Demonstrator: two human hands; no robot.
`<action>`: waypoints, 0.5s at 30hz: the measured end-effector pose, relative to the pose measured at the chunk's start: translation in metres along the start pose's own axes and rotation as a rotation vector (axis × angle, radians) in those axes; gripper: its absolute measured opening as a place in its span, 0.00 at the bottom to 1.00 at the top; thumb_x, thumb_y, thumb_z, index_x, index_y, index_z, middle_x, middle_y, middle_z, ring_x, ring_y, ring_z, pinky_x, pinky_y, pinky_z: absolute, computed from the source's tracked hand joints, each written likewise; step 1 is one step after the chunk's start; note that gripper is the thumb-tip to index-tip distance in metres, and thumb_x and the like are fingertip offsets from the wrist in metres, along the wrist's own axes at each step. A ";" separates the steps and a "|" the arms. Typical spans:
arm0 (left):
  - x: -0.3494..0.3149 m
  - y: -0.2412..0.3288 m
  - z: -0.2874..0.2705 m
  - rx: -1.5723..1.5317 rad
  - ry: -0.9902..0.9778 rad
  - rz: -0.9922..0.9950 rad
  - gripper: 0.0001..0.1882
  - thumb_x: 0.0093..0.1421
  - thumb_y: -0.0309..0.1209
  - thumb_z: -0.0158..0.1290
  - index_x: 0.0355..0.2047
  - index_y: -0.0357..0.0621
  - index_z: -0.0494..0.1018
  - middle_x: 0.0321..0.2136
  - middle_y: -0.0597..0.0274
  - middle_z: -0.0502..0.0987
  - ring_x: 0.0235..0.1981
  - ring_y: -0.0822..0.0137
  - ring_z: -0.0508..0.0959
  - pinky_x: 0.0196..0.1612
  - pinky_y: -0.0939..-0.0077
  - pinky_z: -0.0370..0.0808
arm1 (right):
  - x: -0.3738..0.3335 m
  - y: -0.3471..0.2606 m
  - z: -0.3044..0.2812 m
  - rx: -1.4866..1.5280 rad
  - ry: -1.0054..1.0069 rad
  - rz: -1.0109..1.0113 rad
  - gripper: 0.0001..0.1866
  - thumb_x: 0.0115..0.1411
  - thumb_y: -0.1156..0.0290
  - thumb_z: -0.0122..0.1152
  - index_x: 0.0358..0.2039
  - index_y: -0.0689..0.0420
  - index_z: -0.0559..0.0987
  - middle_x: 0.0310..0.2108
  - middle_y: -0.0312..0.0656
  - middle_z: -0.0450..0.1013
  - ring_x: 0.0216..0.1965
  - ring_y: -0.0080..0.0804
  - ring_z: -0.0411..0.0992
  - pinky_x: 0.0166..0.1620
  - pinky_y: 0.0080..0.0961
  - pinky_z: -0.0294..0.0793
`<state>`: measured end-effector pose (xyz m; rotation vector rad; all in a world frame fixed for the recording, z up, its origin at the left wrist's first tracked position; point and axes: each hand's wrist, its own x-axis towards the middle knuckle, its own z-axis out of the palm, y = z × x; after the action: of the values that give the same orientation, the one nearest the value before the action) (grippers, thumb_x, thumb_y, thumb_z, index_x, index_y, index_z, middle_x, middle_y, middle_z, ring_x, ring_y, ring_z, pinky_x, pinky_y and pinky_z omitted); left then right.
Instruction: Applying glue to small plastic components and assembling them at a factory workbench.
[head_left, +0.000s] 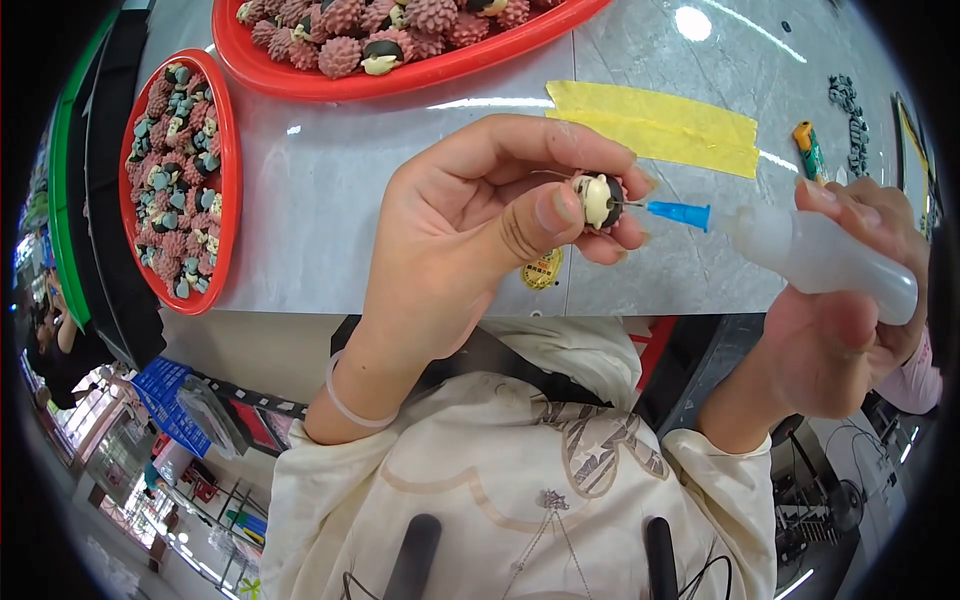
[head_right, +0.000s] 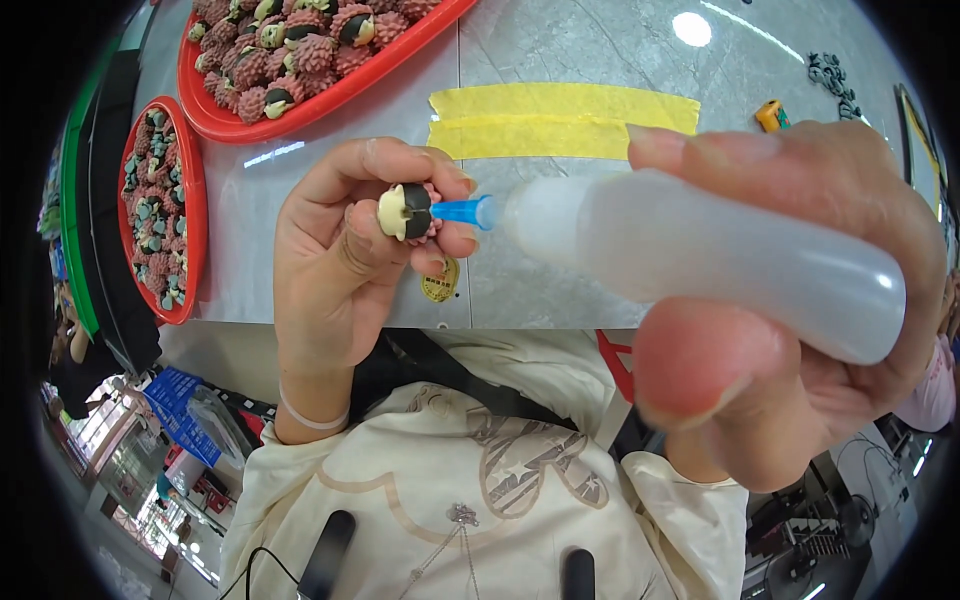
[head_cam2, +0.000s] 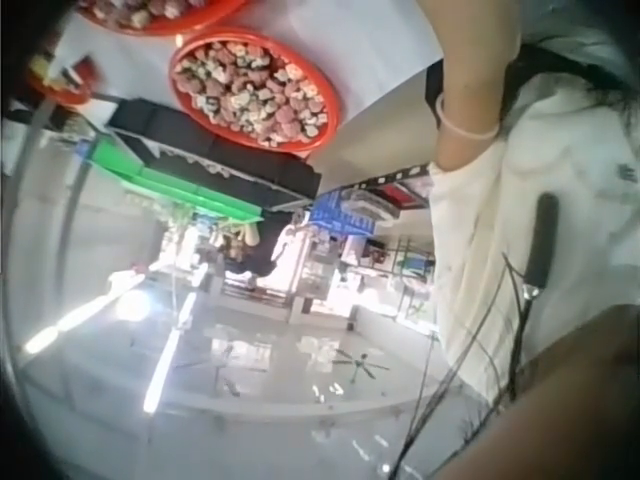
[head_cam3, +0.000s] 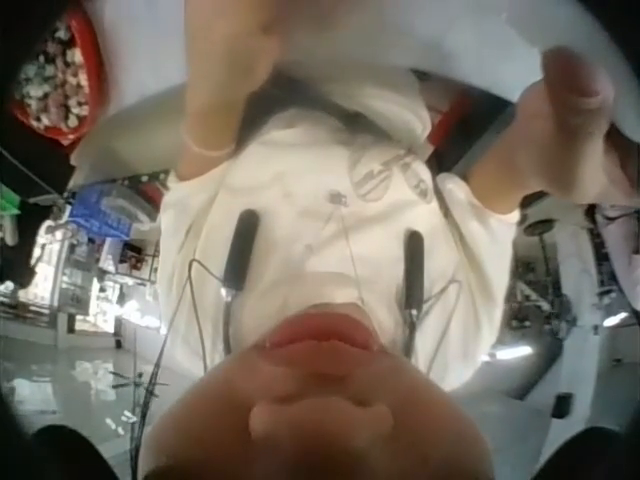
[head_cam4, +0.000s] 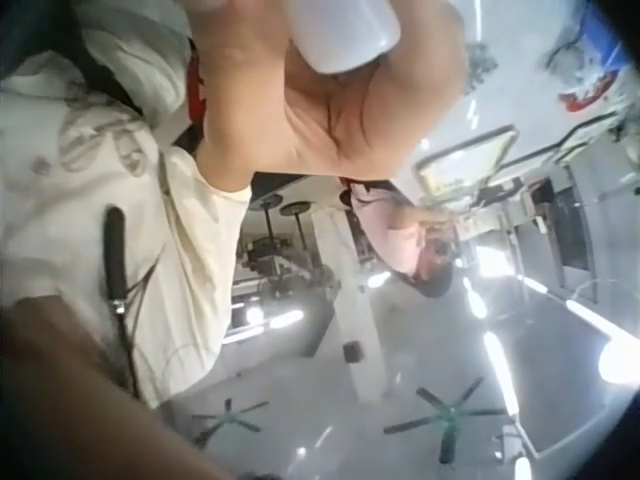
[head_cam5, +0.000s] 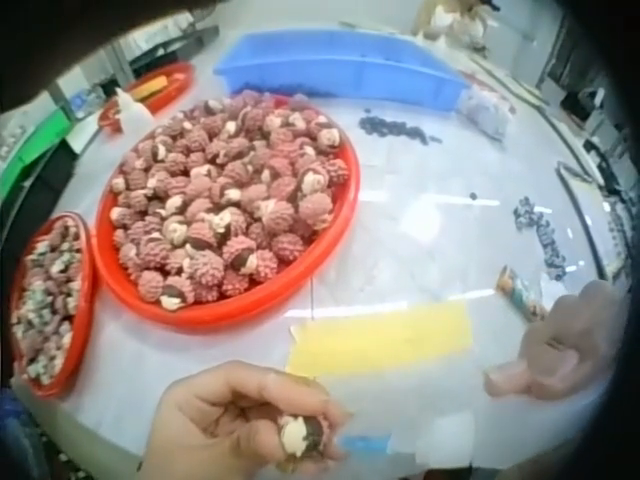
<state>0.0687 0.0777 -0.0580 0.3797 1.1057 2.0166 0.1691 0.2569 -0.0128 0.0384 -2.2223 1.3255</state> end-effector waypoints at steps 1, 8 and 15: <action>0.000 0.000 0.000 0.002 0.003 -0.001 0.20 0.50 0.38 0.48 0.37 0.34 0.63 0.33 0.48 0.68 0.27 0.68 0.74 0.28 0.86 0.71 | 0.002 0.000 -0.001 0.005 -0.029 -0.014 0.22 0.48 0.61 0.53 0.36 0.67 0.68 0.29 0.55 0.69 0.33 0.35 0.63 0.38 0.26 0.65; 0.000 -0.001 -0.001 -0.002 0.013 0.025 0.20 0.50 0.38 0.49 0.36 0.35 0.63 0.32 0.49 0.68 0.27 0.68 0.73 0.28 0.86 0.70 | -0.001 0.008 -0.013 0.127 0.008 0.052 0.22 0.49 0.62 0.52 0.38 0.68 0.66 0.34 0.53 0.66 0.36 0.37 0.64 0.37 0.26 0.66; 0.001 -0.001 0.004 -0.012 -0.005 0.002 0.19 0.50 0.38 0.49 0.35 0.35 0.63 0.33 0.50 0.68 0.27 0.69 0.72 0.27 0.85 0.69 | 0.010 0.035 -0.005 0.037 0.240 0.244 0.15 0.46 0.81 0.53 0.36 0.66 0.65 0.34 0.48 0.66 0.36 0.32 0.66 0.38 0.22 0.65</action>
<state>0.0708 0.0813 -0.0566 0.3790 1.0899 2.0221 0.1523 0.2821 -0.0346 -0.3697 -2.0458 1.4160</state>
